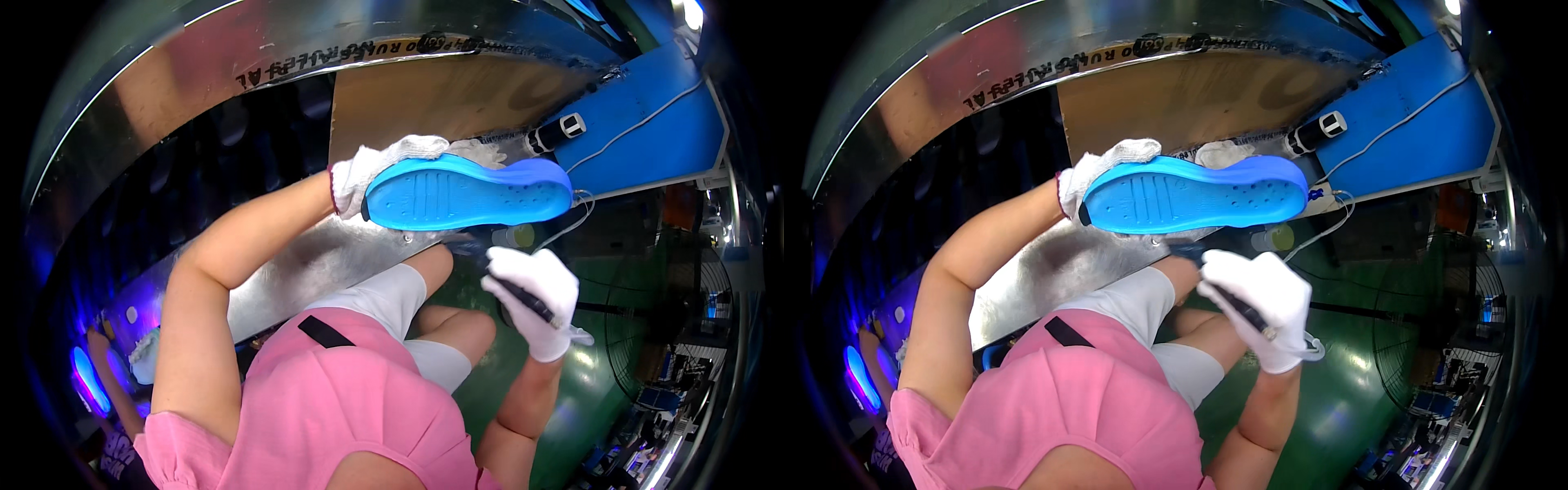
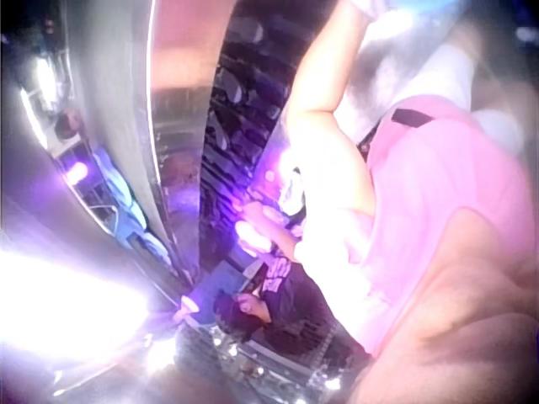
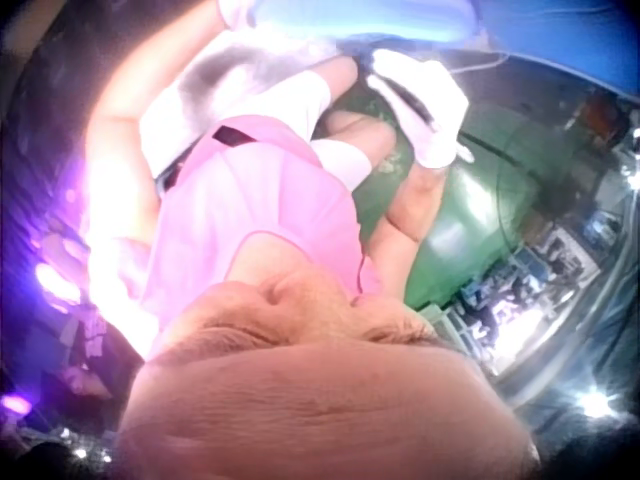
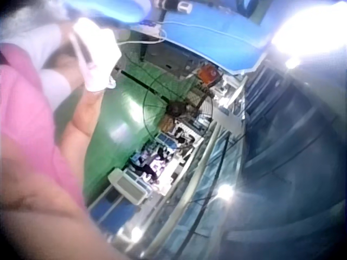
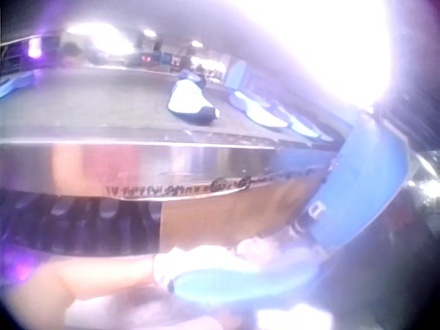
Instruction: The person takes blue shoe soles from a conveyor belt and applies glue to the inner surface using a brush connected to a machine hose.
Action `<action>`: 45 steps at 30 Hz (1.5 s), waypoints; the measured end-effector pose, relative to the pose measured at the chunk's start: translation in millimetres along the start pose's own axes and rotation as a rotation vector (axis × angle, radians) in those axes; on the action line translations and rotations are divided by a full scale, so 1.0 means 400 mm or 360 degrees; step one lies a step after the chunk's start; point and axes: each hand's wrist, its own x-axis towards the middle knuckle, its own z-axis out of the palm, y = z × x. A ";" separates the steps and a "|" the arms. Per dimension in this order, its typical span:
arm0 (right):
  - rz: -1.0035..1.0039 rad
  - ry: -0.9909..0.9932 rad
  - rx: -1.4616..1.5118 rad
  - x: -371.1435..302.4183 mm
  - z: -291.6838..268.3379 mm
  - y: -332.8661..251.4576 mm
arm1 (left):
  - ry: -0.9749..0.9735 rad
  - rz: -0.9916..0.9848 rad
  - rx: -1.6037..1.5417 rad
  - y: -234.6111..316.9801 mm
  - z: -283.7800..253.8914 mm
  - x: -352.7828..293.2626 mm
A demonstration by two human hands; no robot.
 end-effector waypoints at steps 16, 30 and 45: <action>-0.0240 0.0514 -0.0118 -0.001 0.160 -0.060 | -0.0096 0.0968 -0.0129 -0.139 0.126 -0.026; 0.0325 0.1069 0.1423 -0.083 0.166 -0.085 | 0.0244 0.1421 -0.0311 0.515 0.150 -0.390; 0.0798 0.0991 0.1643 -0.041 0.256 -0.020 | 0.3575 -0.0592 0.2324 0.398 -0.551 -1.545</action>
